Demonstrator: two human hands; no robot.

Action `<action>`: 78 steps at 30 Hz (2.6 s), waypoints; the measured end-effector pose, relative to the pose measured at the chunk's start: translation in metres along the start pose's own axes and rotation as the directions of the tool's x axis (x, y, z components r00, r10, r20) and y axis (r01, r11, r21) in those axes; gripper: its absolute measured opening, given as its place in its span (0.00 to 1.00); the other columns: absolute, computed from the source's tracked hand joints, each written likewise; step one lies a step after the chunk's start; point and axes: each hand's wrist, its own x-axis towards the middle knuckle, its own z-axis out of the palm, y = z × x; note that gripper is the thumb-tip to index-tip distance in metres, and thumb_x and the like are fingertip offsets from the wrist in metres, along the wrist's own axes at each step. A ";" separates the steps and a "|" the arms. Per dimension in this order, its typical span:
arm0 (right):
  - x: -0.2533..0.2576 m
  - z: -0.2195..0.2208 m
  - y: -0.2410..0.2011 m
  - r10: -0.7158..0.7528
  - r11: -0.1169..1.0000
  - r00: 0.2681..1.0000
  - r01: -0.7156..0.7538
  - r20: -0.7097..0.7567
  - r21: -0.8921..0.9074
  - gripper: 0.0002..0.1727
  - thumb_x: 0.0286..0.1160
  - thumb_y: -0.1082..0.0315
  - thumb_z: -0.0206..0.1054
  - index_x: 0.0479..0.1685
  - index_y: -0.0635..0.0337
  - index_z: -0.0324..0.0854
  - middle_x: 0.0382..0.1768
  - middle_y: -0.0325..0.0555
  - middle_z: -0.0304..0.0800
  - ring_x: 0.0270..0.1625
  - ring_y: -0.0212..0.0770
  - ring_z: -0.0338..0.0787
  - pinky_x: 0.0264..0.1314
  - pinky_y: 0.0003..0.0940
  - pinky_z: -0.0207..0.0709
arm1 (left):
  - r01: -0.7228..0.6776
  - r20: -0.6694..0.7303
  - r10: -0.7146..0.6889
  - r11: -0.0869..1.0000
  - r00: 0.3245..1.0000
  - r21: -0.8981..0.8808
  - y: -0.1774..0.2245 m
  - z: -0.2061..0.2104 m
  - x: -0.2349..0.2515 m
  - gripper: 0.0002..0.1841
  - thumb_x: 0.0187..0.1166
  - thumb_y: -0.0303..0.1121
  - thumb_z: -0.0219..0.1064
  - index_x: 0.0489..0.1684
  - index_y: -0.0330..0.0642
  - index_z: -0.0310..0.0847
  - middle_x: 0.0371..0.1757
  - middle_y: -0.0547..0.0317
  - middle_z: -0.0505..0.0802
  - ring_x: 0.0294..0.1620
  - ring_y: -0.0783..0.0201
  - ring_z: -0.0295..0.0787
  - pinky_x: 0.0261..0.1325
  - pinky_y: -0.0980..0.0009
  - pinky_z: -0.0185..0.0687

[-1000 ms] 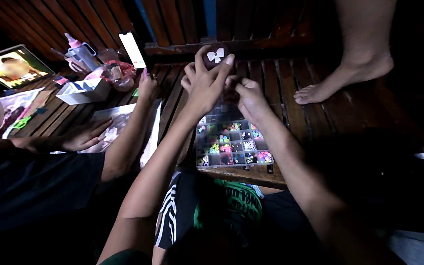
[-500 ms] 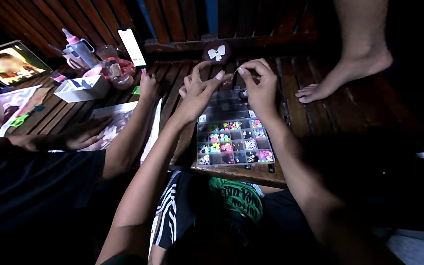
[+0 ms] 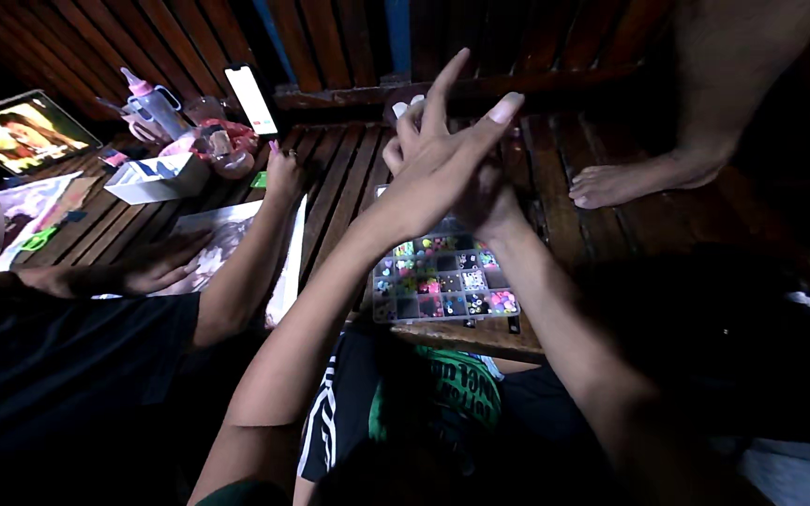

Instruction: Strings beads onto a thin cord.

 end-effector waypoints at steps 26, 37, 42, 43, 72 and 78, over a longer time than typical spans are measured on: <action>0.004 0.007 -0.039 -0.192 0.757 0.981 0.144 -0.006 -0.637 0.05 0.80 0.72 0.67 0.45 0.65 0.85 0.41 0.36 0.89 0.39 0.21 0.88 0.47 0.20 0.85 | -0.071 -0.287 -0.108 0.833 0.952 -0.548 -0.126 0.040 0.002 0.14 0.87 0.30 0.57 0.58 0.39 0.88 0.85 0.45 0.67 0.81 0.60 0.69 0.76 0.68 0.73; 0.001 0.011 -0.037 -0.006 0.877 1.000 -0.006 -0.024 -0.480 0.03 0.80 0.73 0.67 0.44 0.61 0.85 0.37 0.33 0.91 0.40 0.25 0.90 0.50 0.24 0.87 | -0.121 -0.210 -0.046 0.690 0.977 -0.714 -0.136 0.047 -0.003 0.07 0.84 0.26 0.61 0.48 0.36 0.85 0.82 0.52 0.73 0.79 0.66 0.71 0.76 0.69 0.73; 0.001 0.011 -0.033 0.000 0.843 1.000 0.009 0.017 -0.537 0.03 0.83 0.73 0.65 0.47 0.60 0.82 0.36 0.31 0.89 0.38 0.23 0.89 0.46 0.21 0.86 | -0.069 -0.173 -0.086 0.679 0.981 -0.731 -0.136 0.049 -0.007 0.08 0.84 0.23 0.59 0.46 0.32 0.86 0.81 0.50 0.75 0.78 0.66 0.72 0.76 0.69 0.73; 0.001 0.010 -0.033 -0.004 0.831 0.999 0.022 0.034 -0.556 0.03 0.83 0.73 0.64 0.48 0.61 0.82 0.38 0.31 0.89 0.39 0.23 0.89 0.46 0.21 0.85 | -0.064 -0.178 -0.099 0.680 0.979 -0.730 -0.136 0.049 -0.008 0.08 0.84 0.24 0.60 0.46 0.32 0.86 0.80 0.49 0.75 0.79 0.65 0.72 0.77 0.68 0.73; 0.001 0.009 -0.028 0.011 0.740 1.000 0.006 0.021 -0.673 0.05 0.84 0.72 0.63 0.49 0.64 0.80 0.38 0.34 0.85 0.37 0.19 0.85 0.44 0.16 0.82 | 0.007 -0.156 -0.158 0.724 0.975 -0.690 -0.137 0.046 -0.012 0.10 0.85 0.26 0.61 0.47 0.32 0.88 0.76 0.48 0.81 0.77 0.65 0.75 0.77 0.69 0.72; 0.001 0.009 -0.028 0.016 0.705 0.999 0.009 0.028 -0.709 0.05 0.79 0.73 0.69 0.47 0.64 0.85 0.43 0.36 0.89 0.39 0.19 0.87 0.48 0.17 0.83 | 0.052 -0.140 -0.220 0.687 0.965 -0.725 -0.135 0.046 -0.013 0.12 0.87 0.27 0.58 0.48 0.32 0.88 0.76 0.50 0.81 0.75 0.66 0.75 0.73 0.67 0.74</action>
